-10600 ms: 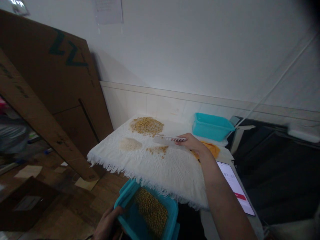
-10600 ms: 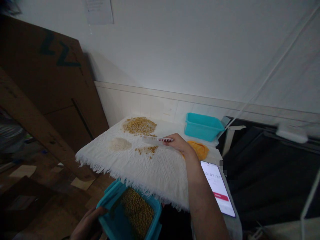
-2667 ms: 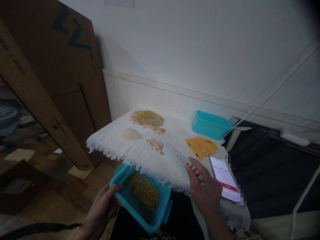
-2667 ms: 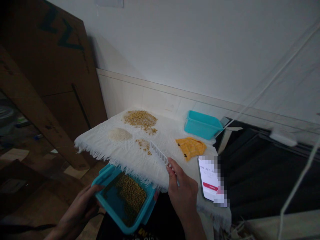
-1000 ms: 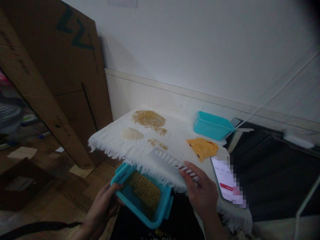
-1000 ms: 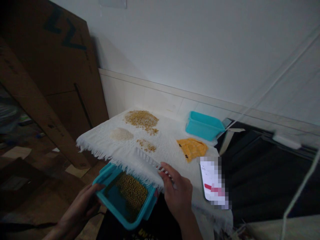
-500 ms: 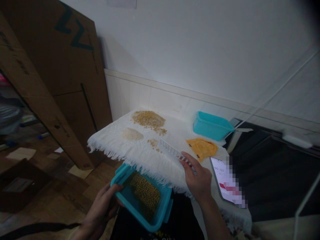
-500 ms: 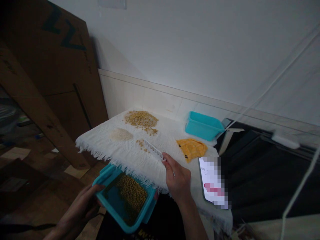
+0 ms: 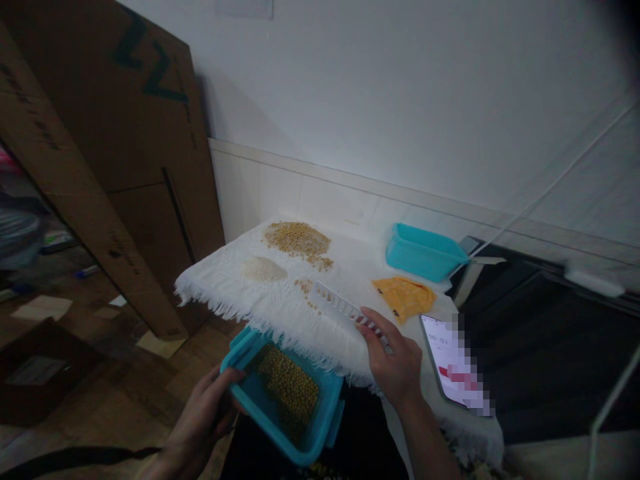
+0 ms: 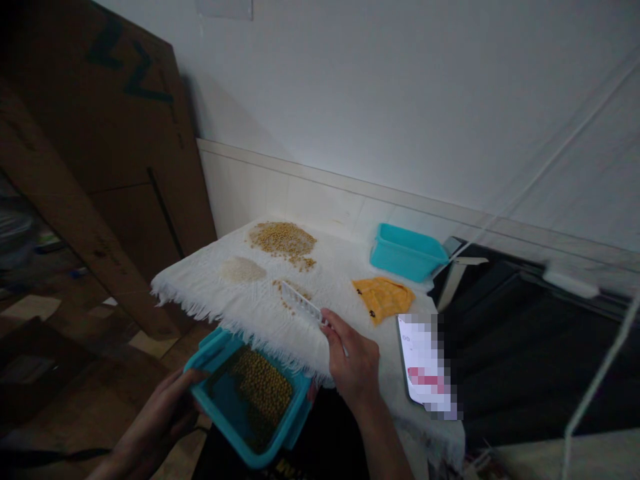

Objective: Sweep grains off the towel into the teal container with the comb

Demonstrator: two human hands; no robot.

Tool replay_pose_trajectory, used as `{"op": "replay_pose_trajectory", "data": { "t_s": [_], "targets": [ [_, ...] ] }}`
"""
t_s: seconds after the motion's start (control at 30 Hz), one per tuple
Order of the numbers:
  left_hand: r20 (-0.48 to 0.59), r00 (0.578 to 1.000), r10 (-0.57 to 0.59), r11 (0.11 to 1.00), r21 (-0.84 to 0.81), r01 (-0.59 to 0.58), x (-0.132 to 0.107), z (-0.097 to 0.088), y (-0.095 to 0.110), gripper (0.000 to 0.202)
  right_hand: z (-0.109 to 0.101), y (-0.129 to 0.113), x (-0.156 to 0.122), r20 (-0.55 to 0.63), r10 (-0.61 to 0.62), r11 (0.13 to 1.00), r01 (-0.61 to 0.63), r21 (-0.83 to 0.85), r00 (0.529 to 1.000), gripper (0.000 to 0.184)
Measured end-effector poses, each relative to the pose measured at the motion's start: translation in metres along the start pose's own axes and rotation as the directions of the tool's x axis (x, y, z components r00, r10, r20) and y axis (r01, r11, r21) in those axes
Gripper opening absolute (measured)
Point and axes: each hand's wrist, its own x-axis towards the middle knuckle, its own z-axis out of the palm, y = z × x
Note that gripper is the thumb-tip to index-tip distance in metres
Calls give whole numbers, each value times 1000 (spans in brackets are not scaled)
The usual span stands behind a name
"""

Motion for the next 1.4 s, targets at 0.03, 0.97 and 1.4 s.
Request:
{"op": "replay_pose_trajectory", "data": {
  "t_s": [0.03,0.97,1.4],
  "targets": [
    [-2,1000,-4,1000,4,4,0,0,0,29,0,0,0,6,-4,1000,4,4,1000,23],
    [-10,1000,10,999,-35,-11,7,-5,-6,32,-6,-31,-3,21,-247,950,238,203,969,21],
    [-32,999,-3,1000,-25,2,4,-3,-2,32,-9,8,1,-193,-107,979,70,-190,975,21]
  ]
}}
